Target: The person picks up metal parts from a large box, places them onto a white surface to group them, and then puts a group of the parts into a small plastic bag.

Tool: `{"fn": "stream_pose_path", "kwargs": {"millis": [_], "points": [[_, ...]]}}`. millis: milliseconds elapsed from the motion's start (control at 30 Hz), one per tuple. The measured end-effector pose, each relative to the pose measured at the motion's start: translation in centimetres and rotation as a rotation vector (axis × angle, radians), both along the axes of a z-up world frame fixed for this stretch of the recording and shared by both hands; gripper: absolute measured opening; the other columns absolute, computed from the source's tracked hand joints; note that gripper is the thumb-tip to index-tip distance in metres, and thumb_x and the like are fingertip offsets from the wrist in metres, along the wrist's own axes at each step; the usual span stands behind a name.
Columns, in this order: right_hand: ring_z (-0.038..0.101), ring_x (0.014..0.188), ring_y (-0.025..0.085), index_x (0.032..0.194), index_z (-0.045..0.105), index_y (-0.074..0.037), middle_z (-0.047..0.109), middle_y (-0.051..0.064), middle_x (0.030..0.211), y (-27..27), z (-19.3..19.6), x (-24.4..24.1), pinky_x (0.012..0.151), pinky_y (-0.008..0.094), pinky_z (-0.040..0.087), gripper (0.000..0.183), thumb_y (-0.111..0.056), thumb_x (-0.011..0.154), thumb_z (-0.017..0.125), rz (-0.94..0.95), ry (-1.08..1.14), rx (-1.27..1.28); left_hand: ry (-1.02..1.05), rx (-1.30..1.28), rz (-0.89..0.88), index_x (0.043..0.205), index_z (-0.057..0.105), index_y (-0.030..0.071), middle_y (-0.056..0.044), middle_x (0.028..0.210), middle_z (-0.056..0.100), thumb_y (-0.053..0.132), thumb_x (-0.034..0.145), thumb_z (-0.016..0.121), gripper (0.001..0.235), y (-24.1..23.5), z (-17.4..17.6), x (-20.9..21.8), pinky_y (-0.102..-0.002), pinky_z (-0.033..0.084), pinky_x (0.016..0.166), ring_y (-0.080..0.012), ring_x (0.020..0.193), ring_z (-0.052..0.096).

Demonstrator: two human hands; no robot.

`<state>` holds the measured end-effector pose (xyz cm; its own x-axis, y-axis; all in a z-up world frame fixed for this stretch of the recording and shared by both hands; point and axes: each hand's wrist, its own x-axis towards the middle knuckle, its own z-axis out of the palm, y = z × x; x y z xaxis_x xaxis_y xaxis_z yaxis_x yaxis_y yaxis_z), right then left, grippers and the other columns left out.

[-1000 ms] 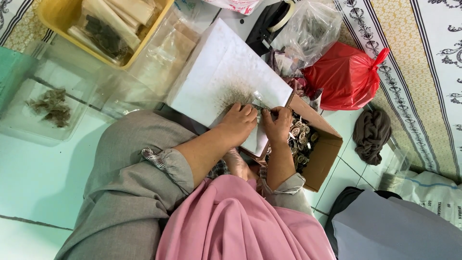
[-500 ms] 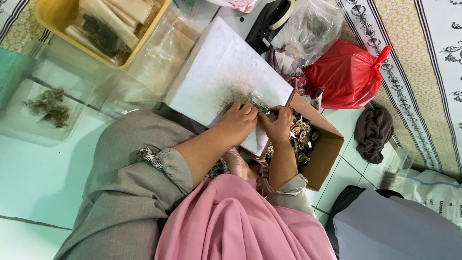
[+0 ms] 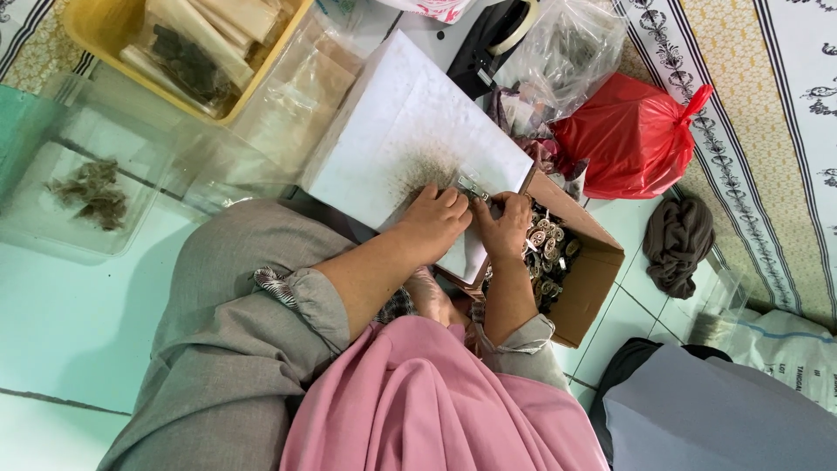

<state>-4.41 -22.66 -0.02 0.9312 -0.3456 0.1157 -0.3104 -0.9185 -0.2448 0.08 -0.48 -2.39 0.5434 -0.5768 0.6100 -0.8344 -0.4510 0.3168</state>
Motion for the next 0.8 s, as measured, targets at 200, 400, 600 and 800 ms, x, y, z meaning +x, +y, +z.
{"fn": "stream_pose_path", "kwargs": {"millis": [200, 400, 600, 800], "points": [[0.062, 0.100, 0.033, 0.098, 0.061, -0.020, 0.058, 0.006, 0.098, -0.1, -1.0, 0.1, 0.095, 0.045, 0.048, 0.042, -0.046, 0.079, 0.087, 0.014, -0.054, -0.105, -0.011, -0.074, -0.013, 0.112, 0.058, 0.006, -0.014, 0.108, 0.051, 0.025, 0.099, 0.061, 0.023, 0.1, 0.4, 0.3, -0.051, 0.039, 0.080, -0.0305, 0.100, 0.047], [0.063, 0.098, 0.037, 0.097, 0.061, -0.018, 0.059, 0.009, 0.096, 0.7, -0.2, 0.1, 0.092, 0.048, 0.048, 0.044, -0.049, 0.079, 0.087, 0.015, -0.065, -0.118, -0.073, -0.105, 0.026, 0.114, 0.061, 0.004, -0.013, 0.106, 0.053, 0.019, 0.098, 0.062, 0.022, 0.1, 0.3, 0.5, -0.048, 0.038, 0.077, -0.0288, 0.096, 0.048], [0.062, 0.100, 0.038, 0.100, 0.061, -0.020, 0.060, 0.008, 0.100, 0.8, 0.0, 0.1, 0.093, 0.048, 0.048, 0.049, -0.058, 0.081, 0.085, -0.005, -0.034, -0.080, -0.177, -0.078, 0.217, 0.100, 0.062, 0.009, -0.005, 0.100, 0.052, 0.016, 0.102, 0.055, 0.011, 1.9, 3.7, 0.6, -0.039, 0.035, 0.078, -0.0175, 0.090, 0.046], [0.063, 0.099, 0.038, 0.100, 0.060, -0.019, 0.059, 0.009, 0.098, 0.8, 0.0, 0.0, 0.092, 0.049, 0.048, 0.049, -0.059, 0.083, 0.083, 0.007, -0.046, -0.074, -0.234, -0.074, 0.287, 0.095, 0.061, 0.009, -0.003, 0.099, 0.049, 0.019, 0.104, 0.055, 0.015, 2.6, 5.1, 1.0, -0.037, 0.033, 0.076, -0.0156, 0.086, 0.041]]}}
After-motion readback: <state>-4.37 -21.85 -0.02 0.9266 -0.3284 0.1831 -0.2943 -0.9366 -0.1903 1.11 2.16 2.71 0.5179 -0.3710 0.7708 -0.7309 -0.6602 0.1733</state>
